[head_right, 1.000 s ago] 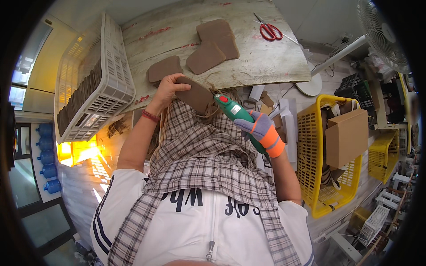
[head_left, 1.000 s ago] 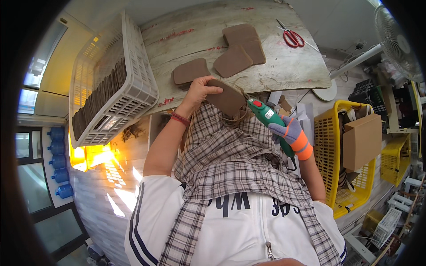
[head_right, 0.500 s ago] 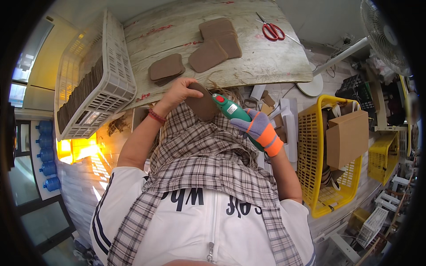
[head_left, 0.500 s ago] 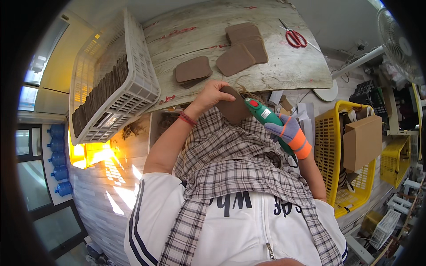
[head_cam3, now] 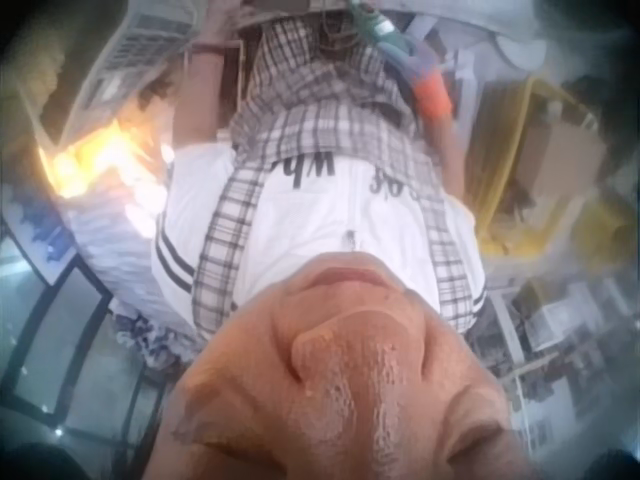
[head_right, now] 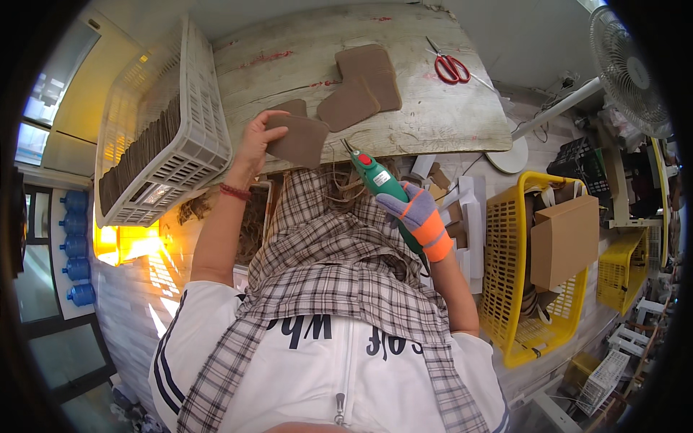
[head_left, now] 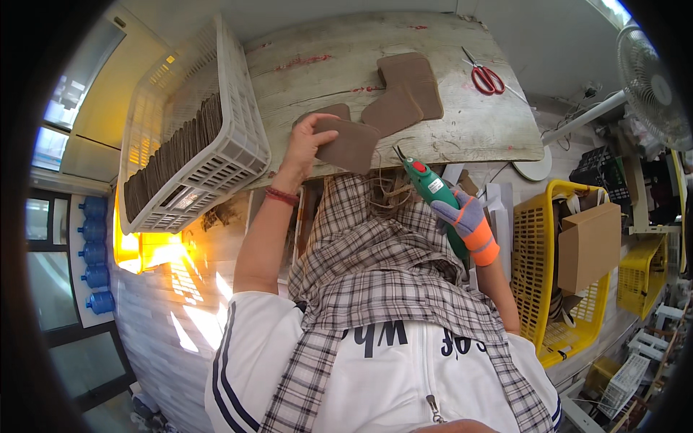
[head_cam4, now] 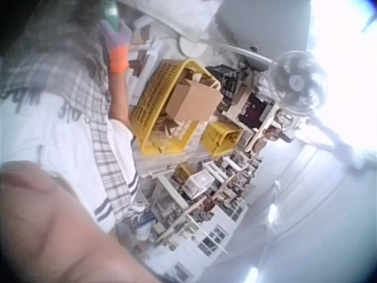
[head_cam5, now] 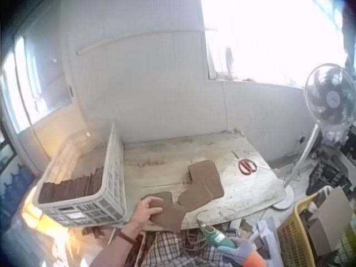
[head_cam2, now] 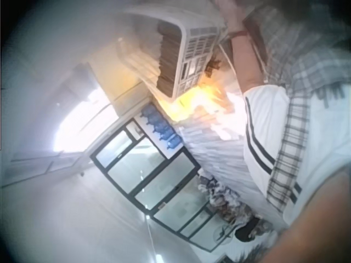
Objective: The person uses a rotary tool to trim the edges of rectangular cardboard pieces one at a time, then places the finished pieces into a white plastic crate. The person handles each piece individually and stacks them in the crate.
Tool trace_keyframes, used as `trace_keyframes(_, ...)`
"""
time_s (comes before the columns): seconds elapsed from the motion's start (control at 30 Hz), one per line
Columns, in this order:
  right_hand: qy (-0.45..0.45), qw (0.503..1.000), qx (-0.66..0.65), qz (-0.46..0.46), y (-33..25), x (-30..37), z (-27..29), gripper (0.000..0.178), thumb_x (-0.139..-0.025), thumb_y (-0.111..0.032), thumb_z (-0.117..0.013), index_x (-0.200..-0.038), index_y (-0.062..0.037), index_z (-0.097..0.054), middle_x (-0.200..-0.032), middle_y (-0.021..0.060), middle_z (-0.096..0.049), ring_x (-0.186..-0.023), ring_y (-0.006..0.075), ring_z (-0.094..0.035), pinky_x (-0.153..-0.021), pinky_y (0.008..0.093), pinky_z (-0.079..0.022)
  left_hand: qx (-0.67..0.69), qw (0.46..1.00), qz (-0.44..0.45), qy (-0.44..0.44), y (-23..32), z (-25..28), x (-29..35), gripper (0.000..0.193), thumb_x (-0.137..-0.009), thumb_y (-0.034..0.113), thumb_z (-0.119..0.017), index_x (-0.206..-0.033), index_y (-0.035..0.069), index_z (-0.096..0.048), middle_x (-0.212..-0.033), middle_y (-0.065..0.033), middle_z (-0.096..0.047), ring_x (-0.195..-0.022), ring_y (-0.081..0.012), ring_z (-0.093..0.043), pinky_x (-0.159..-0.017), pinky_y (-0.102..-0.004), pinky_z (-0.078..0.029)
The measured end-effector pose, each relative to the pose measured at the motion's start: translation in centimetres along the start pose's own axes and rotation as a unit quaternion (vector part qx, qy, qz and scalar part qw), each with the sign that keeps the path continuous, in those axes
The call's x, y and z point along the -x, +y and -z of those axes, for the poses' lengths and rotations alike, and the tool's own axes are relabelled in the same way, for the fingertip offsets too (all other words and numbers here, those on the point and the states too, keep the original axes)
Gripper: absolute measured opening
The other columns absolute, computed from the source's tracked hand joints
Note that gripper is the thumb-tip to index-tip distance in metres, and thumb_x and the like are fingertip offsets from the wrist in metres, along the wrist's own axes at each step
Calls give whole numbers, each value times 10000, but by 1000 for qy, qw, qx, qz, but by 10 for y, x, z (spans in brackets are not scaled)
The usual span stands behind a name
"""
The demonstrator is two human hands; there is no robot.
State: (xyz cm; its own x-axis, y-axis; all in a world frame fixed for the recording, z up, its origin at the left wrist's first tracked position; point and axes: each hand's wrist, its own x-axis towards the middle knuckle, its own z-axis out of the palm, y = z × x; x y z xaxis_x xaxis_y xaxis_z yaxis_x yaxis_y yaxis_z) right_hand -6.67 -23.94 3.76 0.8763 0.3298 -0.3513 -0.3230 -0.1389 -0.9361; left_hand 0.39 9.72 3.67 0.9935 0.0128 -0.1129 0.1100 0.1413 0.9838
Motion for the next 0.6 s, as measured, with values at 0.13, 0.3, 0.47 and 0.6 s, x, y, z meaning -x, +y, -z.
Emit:
trace_keyframes(0.13, 33, 998, -38, -25, 0, 7, 8, 355, -804, -287, -718, -947, 2, -571, -657, 27, -583, -519, 88, -554, -459, 229, -441, -192, 956, -110, 195, -17, 53, -33, 436, -793, 13, -633, -1210, 28, -506, -1188, -136, -505, -1061, -248, -518, -878, -352, -456)
trace_keyframes(0.3, 64, 996, -45, -40, 25, 7, 20, 344, -813, -290, -709, -943, -7, -563, -631, 42, -583, -488, 99, -550, -446, 235, -441, -608, 695, -319, 214, -18, -13, -47, 612, -746, 138, -698, -1287, 14, -438, -1294, -189, -418, -1288, -368, -290, -1079, -505, -209)
trace_keyframes(0.47, 70, 995, -61, -36, 25, 11, 22, 332, -820, -288, -700, -938, -10, -562, -628, 44, -579, -481, 104, -549, -448, 235, -447, -640, 692, -307, 133, -45, -78, -75, 680, -728, 191, -716, -1321, 32, -424, -1245, -186, -471, -1252, -358, -331, -1061, -514, -201)
trace_keyframes(0.6, 99, 992, -71, -32, 34, 17, 25, 328, -821, -286, -697, -928, -8, -558, -634, 46, -579, -480, 109, -553, -444, 238, -448, -586, 781, -185, 114, -46, -96, -64, 650, -692, 173, -748, -1256, 16, -467, -1092, -141, -556, -1101, -319, -439, -1003, -486, -266)
